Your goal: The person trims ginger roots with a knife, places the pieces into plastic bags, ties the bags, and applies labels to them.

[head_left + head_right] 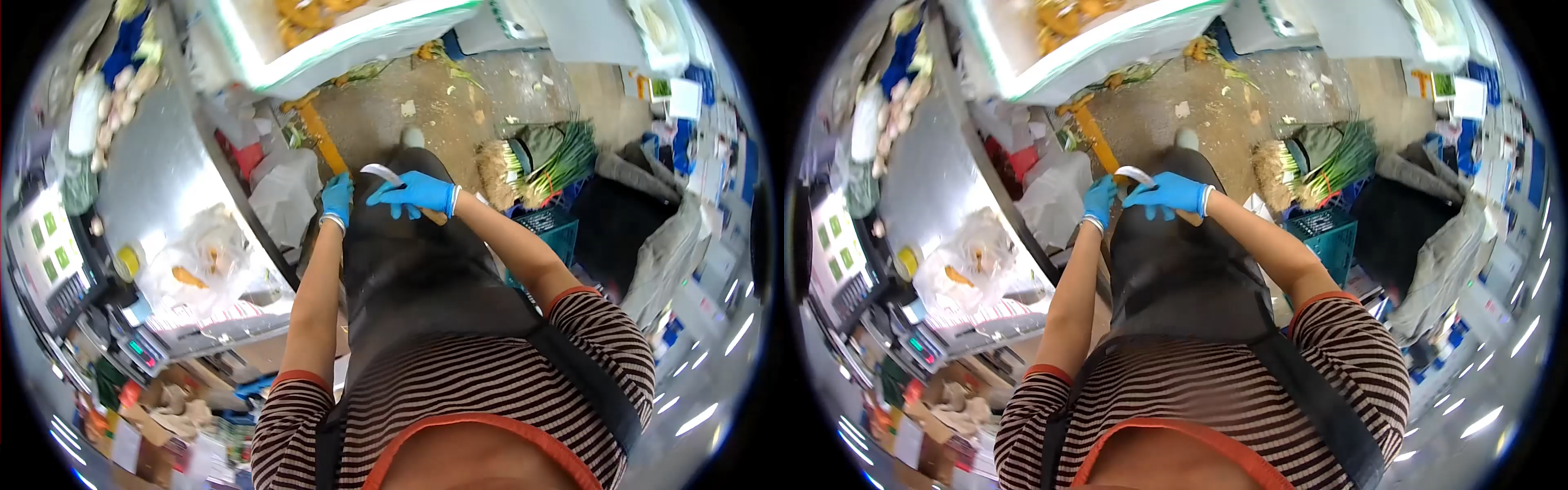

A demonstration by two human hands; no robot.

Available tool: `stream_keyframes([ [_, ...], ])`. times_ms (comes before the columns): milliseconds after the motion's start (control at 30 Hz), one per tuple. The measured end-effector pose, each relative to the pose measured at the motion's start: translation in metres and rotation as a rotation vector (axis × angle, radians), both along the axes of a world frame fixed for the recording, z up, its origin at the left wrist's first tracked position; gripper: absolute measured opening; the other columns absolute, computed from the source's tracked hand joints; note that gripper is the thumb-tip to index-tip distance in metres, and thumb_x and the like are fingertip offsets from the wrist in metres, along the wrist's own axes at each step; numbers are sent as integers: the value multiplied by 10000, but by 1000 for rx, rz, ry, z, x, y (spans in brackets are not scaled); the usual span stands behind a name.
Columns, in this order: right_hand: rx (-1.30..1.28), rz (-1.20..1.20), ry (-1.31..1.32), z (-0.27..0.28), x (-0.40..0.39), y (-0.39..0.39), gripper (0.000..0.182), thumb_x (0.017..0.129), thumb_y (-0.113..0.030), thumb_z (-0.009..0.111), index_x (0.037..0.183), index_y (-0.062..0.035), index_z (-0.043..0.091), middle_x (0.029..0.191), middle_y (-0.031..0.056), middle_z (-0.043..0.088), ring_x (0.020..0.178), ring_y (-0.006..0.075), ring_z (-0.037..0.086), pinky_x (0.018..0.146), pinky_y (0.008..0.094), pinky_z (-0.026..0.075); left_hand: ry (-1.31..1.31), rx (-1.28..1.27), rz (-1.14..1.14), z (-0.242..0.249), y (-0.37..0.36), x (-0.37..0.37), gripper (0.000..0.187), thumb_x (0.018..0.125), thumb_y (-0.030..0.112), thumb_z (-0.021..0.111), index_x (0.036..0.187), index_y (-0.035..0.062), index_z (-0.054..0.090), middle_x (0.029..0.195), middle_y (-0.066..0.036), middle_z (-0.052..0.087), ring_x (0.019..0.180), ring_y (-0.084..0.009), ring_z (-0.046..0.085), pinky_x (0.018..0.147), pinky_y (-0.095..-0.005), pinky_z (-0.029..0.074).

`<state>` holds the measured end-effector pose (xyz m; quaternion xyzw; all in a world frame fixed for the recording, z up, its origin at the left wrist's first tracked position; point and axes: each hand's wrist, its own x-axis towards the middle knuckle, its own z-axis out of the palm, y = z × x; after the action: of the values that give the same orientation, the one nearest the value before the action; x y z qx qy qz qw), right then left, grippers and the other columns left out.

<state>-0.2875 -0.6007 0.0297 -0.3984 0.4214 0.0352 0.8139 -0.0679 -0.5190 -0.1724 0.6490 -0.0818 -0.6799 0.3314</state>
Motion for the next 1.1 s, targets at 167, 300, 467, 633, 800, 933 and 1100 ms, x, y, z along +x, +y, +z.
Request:
stream_keyframes([
  [167, 111, -493, 149, -116, -96, 21, 337, 894, -358, 651, 1152, -146, 698, 749, 58, 663, 478, 127, 522, 457, 269, 444, -71, 59, -377, -31, -14, -49, 293, 934, 298, 590, 1107, 64, 623, 889, -25, 629, 759, -119, 574, 606, -274, 444],
  [300, 217, -718, 273, -209, -163, 16, 261, 897, -290, 656, 1053, -86, 704, 719, 66, 658, 438, 131, 503, 410, 283, 426, -235, 103, -653, -57, -38, -83, 345, 919, 318, 579, 1117, 43, 644, 933, -77, 663, 795, -163, 607, 719, -302, 483],
  [467, 301, -803, 389, -324, -251, 8, 194, 909, -167, 622, 1034, -31, 684, 820, 91, 678, 576, 165, 554, 484, 292, 429, -552, 119, -1055, -94, -90, -85, 372, 869, 366, 540, 1069, 85, 677, 1056, -173, 675, 920, -323, 653, 830, -406, 490],
  [633, 187, -645, 480, -421, -317, -17, 288, 907, -215, 617, 1135, -51, 683, 872, 63, 694, 610, 140, 555, 502, 304, 450, -856, -25, -1111, -175, -127, -56, 374, 873, 378, 529, 1035, 82, 690, 1072, -189, 673, 992, -386, 630, 850, -458, 484],
  [800, 6, -489, 617, -554, -342, -46, 394, 844, -63, 638, 1238, -72, 640, 995, 83, 727, 835, 110, 665, 644, 324, 535, -893, 207, -1312, -287, -163, -9, 361, 873, 362, 551, 1030, 73, 700, 1088, -189, 672, 994, -389, 629, 861, -459, 485],
  [933, 67, -751, 531, -620, -319, -70, 342, 936, -281, 585, 1104, 6, 661, 894, 126, 694, 535, 139, 512, 481, 333, 450, -1122, 204, -1566, -353, -195, 15, 366, 881, 337, 556, 999, 19, 693, 1088, -204, 668, 985, -377, 636, 870, -459, 489],
  [1100, -237, -620, 730, -701, -295, -114, 357, 854, -247, 660, 1171, -86, 621, 908, 115, 669, 640, 168, 563, 563, 333, 472, -1339, -151, -1697, -444, -226, 83, 302, 854, 324, 596, 921, 45, 690, 983, -170, 695, 917, -362, 665, 803, -441, 524],
])
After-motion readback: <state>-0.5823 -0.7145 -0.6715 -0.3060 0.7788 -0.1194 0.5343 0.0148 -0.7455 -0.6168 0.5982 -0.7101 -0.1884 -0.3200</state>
